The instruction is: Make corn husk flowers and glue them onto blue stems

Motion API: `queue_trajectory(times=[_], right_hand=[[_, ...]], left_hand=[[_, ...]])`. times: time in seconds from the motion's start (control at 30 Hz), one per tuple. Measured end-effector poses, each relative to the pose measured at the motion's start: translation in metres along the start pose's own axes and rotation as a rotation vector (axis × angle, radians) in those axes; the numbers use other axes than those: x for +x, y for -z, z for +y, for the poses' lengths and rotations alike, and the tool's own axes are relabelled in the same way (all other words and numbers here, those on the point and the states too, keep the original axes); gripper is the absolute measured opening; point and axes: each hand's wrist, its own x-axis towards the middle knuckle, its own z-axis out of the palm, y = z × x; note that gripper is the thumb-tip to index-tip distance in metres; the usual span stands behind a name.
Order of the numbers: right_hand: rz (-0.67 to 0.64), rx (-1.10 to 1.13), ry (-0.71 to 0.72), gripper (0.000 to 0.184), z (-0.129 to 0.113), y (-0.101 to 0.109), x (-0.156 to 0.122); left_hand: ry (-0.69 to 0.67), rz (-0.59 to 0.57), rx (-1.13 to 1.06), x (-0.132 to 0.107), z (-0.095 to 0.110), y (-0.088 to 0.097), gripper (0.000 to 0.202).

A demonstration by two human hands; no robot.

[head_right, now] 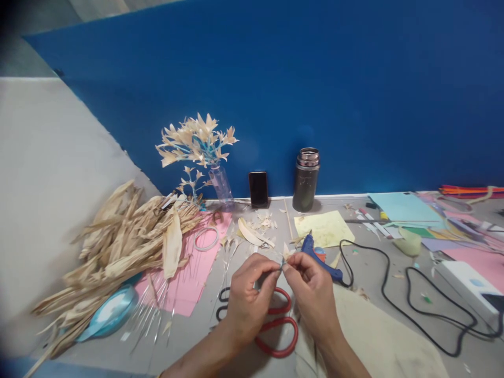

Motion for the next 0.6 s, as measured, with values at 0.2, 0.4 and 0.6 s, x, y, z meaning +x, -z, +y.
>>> queue_trajectory(times=[0.2,0.4,0.6], right_hand=[[0.051,0.005,-0.044,0.021,0.001,0.001,-0.001],[0.003,0.047,-0.073,0.020,0.006,0.004,-0.001],[-0.078,0.050,-0.083,0.025,0.010,0.011,0.000]], left_hand=[[-0.051,-0.023,0.069,-0.003,-0.001,-0.005,0.017],[-0.073,0.008,0.102,-0.003,-0.002,-0.009,0.015],[0.319,-0.079,-0.147,0.006,0.007,-0.001,0.008]])
